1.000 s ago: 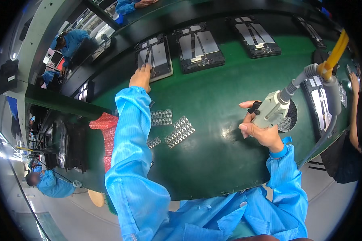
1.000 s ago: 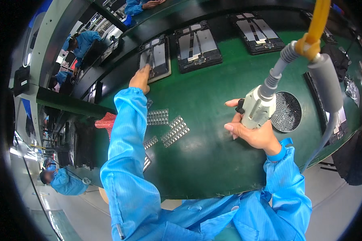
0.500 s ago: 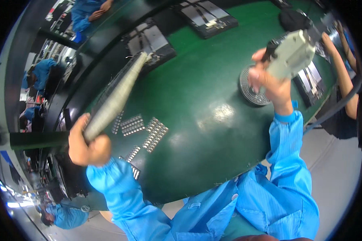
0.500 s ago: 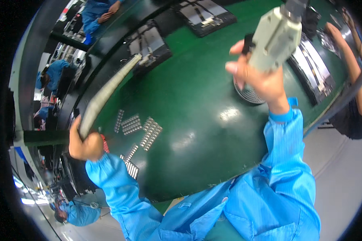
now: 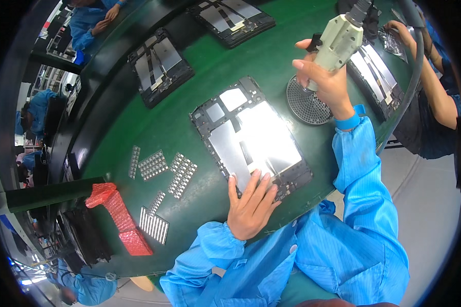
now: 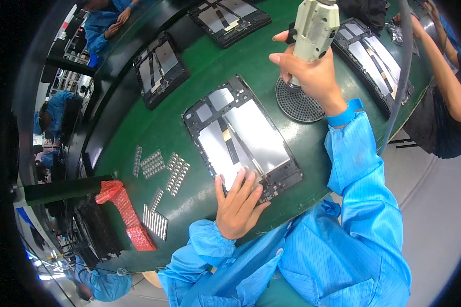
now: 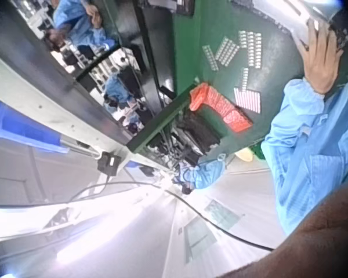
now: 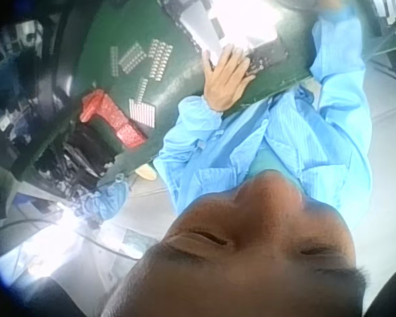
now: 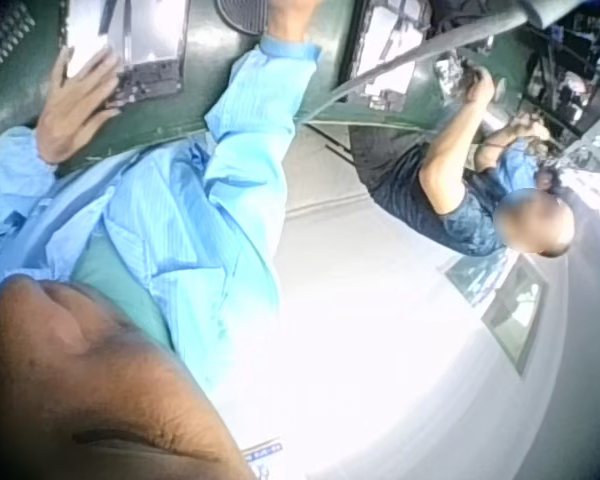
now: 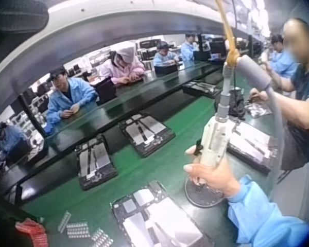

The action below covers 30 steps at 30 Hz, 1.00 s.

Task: Assembling electronic components into device frames on a factory assembly line using an electric screwdriver.

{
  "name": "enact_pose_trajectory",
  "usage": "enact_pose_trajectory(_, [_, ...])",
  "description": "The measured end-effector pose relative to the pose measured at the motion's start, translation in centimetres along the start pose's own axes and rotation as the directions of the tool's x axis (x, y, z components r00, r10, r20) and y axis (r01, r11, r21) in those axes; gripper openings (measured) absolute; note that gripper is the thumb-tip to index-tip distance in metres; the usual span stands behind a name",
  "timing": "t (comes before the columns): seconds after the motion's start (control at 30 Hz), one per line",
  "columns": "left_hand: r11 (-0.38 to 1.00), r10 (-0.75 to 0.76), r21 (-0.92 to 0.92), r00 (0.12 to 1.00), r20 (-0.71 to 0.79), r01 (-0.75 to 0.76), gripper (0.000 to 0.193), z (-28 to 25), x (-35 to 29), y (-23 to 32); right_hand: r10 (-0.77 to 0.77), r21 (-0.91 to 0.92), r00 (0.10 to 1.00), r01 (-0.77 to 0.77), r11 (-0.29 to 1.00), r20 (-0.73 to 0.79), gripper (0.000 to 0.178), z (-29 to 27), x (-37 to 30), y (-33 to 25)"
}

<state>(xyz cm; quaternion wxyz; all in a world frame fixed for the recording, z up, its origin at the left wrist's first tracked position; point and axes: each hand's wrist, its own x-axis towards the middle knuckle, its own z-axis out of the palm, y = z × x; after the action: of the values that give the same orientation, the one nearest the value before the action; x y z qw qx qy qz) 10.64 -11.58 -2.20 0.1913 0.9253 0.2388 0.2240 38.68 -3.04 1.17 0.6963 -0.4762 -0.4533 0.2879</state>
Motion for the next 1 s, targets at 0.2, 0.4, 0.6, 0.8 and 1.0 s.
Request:
enact_pose_trajectory(0.2, [0.999,-0.035,-0.024,0.998,-0.047,0.034,0.047,1.4,1.3,0.5,0.036,-0.018,0.999,-0.036,0.999,-0.003,0.031,-0.3,-0.1,0.7])
enact_pose_trajectory(0.4, [0.998,-0.056,0.017,0.997,-0.047,0.057,0.046,1.4,1.8,0.2,0.009,-0.058,1.0,-0.008,0.998,0.007,0.029,0.3,-0.3,0.9])
enact_pose_trajectory(0.6, [0.99,0.017,-0.14,0.997,-0.076,-0.027,0.049,-1.2,1.9,-1.0,-0.053,-0.237,0.996,0.034,0.971,-0.076,0.033,0.5,-0.7,-0.1])
enact_pose_trajectory(0.8, [0.786,-0.536,0.081,0.741,-0.405,0.613,0.027,-7.4,-4.0,-7.5,-0.118,-0.124,0.991,0.125,0.984,0.061,0.036,-0.8,-0.8,1.1])
enact_pose_trajectory(1.0, [0.743,-0.632,0.036,0.719,-0.289,0.668,0.04,-9.5,-2.9,-12.3,-0.118,-0.135,0.984,0.136,0.981,0.137,0.034,-0.2,-1.3,-0.4])
